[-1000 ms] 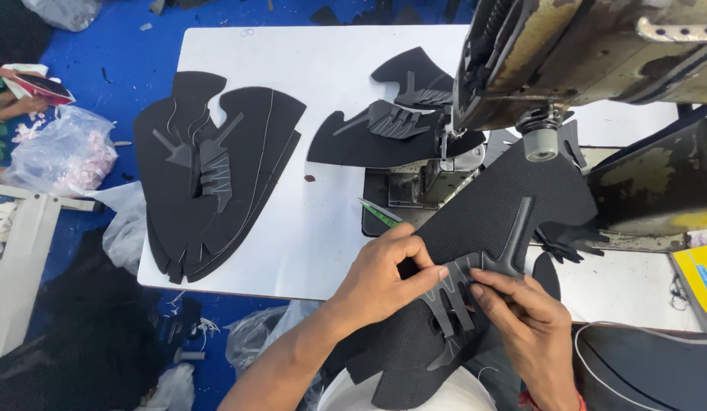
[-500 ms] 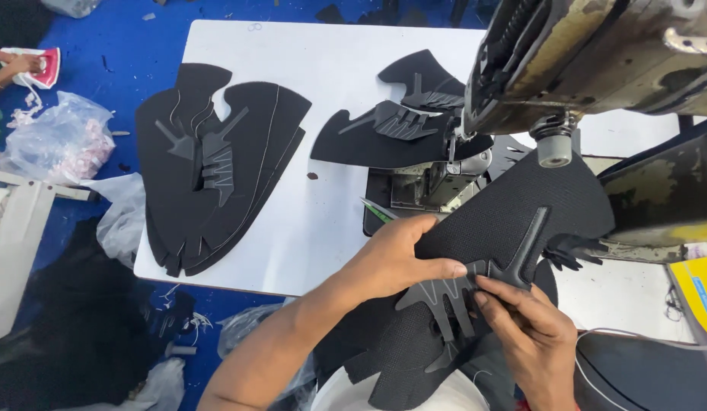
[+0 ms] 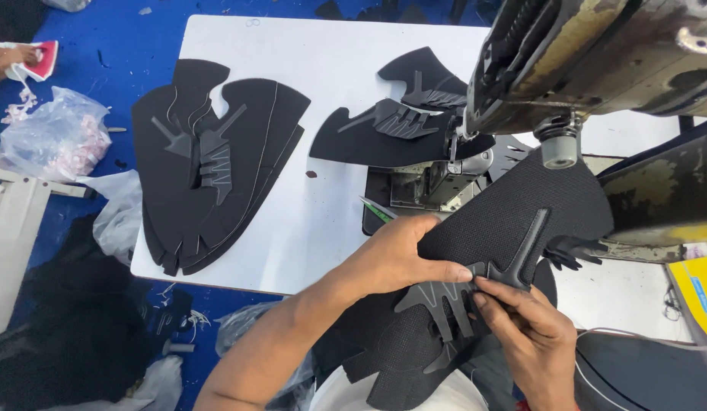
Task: The person uses a sewing machine to stitch black shoe parts, guiding the material under the needle with both hands. They repeatedly pick up pieces, sew them, and trim excess material with green scissors.
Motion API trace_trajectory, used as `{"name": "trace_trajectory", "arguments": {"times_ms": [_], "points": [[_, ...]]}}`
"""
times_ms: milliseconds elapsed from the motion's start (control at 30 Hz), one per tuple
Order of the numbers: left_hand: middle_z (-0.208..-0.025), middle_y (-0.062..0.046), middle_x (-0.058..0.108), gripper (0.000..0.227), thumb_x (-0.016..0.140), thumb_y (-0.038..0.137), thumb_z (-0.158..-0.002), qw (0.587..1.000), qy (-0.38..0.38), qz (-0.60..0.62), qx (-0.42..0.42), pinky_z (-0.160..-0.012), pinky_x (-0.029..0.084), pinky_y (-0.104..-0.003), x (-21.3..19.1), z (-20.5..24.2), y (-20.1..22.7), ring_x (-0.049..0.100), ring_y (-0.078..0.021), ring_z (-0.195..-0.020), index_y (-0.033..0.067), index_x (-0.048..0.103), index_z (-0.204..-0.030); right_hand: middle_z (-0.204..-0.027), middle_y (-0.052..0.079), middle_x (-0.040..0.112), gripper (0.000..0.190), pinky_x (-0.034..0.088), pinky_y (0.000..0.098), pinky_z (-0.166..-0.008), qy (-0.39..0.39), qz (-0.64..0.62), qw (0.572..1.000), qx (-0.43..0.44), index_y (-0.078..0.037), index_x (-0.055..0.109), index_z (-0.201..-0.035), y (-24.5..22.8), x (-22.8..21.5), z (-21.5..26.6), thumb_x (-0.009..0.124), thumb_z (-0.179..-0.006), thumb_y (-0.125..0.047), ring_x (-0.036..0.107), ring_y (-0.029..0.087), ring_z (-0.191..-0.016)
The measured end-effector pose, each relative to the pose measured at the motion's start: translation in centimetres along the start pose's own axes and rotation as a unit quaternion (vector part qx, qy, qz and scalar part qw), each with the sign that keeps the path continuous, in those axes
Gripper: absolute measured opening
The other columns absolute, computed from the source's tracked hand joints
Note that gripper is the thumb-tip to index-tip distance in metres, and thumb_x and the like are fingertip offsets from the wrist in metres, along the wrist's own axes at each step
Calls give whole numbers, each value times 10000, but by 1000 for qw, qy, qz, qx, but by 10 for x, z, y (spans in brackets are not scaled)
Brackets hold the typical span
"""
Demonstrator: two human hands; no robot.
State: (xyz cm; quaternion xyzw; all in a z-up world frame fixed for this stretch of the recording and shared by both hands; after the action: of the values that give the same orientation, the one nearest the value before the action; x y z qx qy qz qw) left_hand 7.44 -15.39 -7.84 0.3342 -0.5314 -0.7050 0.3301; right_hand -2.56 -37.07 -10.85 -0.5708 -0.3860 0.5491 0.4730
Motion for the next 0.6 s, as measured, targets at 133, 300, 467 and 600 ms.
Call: {"name": "trace_trajectory", "arguments": {"times_ms": [133,300,467,600], "points": [[-1091,-110,781,633,850,392,-747,999,0,-9,34,-935,557,-310,0,-4,-9,738,-173,-998,-14,707,-1211,-908,49,687,279,466,176,-613,1,7,1000,6,1,783,-1132,-3,1,-1,734,-860,34,616,47,-728],[-1115,-100,777,593,844,369,-787,997,22,-21,67,-968,541,-316,0,-2,-9,729,-167,-1026,-7,703,-1223,-839,46,766,267,534,181,-580,6,-5,998,60,-6,742,-1103,1,3,-3,741,-836,4,699,62,-695],[-1095,-89,770,575,839,320,-780,999,15,9,49,-936,547,-315,-1,-2,-11,715,-161,-994,-5,695,-1232,-773,82,733,244,514,188,-552,16,-30,998,54,-8,633,-1057,14,2,-3,762,-851,-6,705,94,-671],[-1103,-93,778,532,832,288,-803,998,-9,61,34,-955,561,-313,-1,-2,-14,719,-161,-1002,-20,711,-1220,-793,68,748,179,494,186,-536,-7,-37,997,71,-3,683,-1023,15,-2,-6,740,-853,-15,718,71,-688]]}}
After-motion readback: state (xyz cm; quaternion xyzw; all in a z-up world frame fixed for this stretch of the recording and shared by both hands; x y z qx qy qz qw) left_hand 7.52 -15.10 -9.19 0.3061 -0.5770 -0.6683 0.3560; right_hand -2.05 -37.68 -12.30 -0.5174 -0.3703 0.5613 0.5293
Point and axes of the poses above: each hand's wrist, its own z-axis away from the middle knuckle, its own x-axis out of the palm, y = z × x, the point moved 1 cm from there along -z, towards the middle knuckle
